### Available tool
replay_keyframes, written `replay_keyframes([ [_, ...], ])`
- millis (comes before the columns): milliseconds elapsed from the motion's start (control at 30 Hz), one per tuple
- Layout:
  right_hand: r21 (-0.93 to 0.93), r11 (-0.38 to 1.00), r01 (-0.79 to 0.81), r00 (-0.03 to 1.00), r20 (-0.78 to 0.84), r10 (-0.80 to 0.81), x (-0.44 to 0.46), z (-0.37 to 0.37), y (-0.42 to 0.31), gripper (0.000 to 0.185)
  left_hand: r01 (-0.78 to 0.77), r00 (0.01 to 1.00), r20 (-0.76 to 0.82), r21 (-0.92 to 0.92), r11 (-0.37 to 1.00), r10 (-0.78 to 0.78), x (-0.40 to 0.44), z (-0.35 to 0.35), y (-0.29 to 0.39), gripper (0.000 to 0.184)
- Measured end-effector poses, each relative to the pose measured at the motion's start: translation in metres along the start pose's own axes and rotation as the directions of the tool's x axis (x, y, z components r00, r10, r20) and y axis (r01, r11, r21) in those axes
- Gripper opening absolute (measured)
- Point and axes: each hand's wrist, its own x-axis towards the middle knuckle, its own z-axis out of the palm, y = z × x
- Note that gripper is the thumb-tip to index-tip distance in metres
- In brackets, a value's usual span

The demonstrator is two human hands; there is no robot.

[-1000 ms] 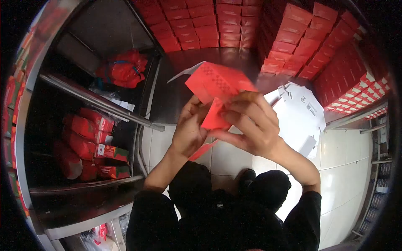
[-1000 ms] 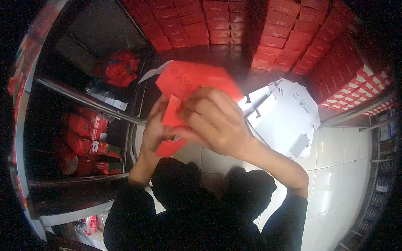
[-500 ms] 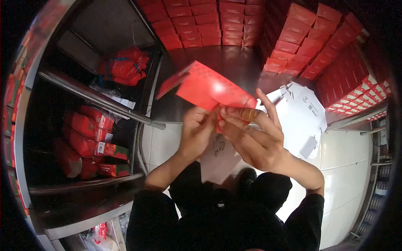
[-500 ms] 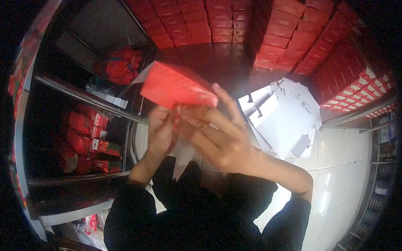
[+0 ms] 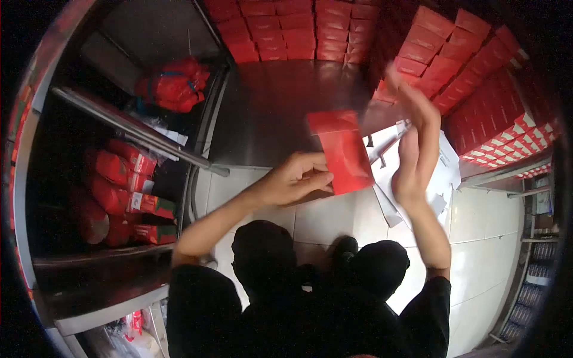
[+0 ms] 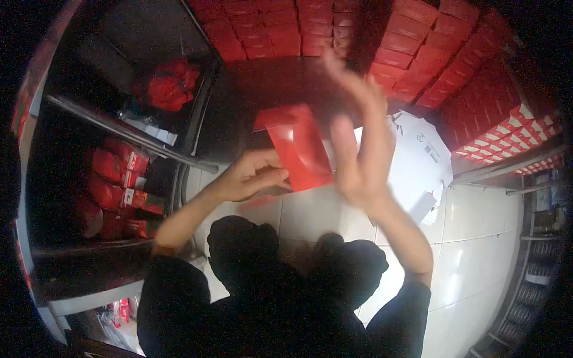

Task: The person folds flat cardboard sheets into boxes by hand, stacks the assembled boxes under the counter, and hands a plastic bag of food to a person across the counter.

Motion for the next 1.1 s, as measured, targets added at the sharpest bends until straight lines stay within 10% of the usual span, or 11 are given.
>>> replay_keyframes([
  [67,0.021,0.996,0.090,0.954,0.285,-0.092,0.024,-0.001,0.007,0.035,0.069,0.991,0.069,0.474,0.878,-0.114,-0.006,-0.012,-0.002,0.017],
  [133,0.069,0.994,0.086,0.786,0.609,-0.110,0.028,-0.004,0.011,0.025,-0.200,0.979,0.131,0.497,0.845,0.155,-0.006,-0.016,0.001,0.016],
  [200,0.032,0.910,-0.413,0.527,0.823,0.210,0.027,-0.009,0.009,0.018,-0.227,0.974,0.132,0.635,0.739,0.186,-0.009,-0.024,0.006,0.016],
  [333,0.028,0.954,-0.299,0.743,0.634,0.214,0.009,0.003,0.012,0.016,0.184,0.978,-0.052,0.672,0.718,-0.202,-0.015,-0.034,0.031,0.015],
  [533,-0.109,0.980,0.168,0.718,0.694,-0.046,0.010,0.022,-0.014,0.017,-0.101,0.993,0.045,0.822,0.560,0.112,-0.019,-0.031,0.036,0.015],
  [767,-0.023,0.982,-0.187,0.695,0.703,0.149,-0.003,0.034,0.003,0.016,0.038,0.999,-0.046,0.839,0.543,0.002,-0.020,-0.033,0.052,0.012],
  [867,-0.049,0.972,-0.230,0.490,0.857,0.159,0.004,0.029,0.003,0.017,-0.031,0.999,0.014,0.836,0.548,0.037,-0.019,-0.029,0.052,0.012],
  [1100,-0.131,0.967,-0.218,0.534,0.813,0.231,0.001,0.038,0.002,0.014,-0.016,0.999,-0.007,0.908,0.419,0.053,-0.021,-0.028,0.048,0.011],
])
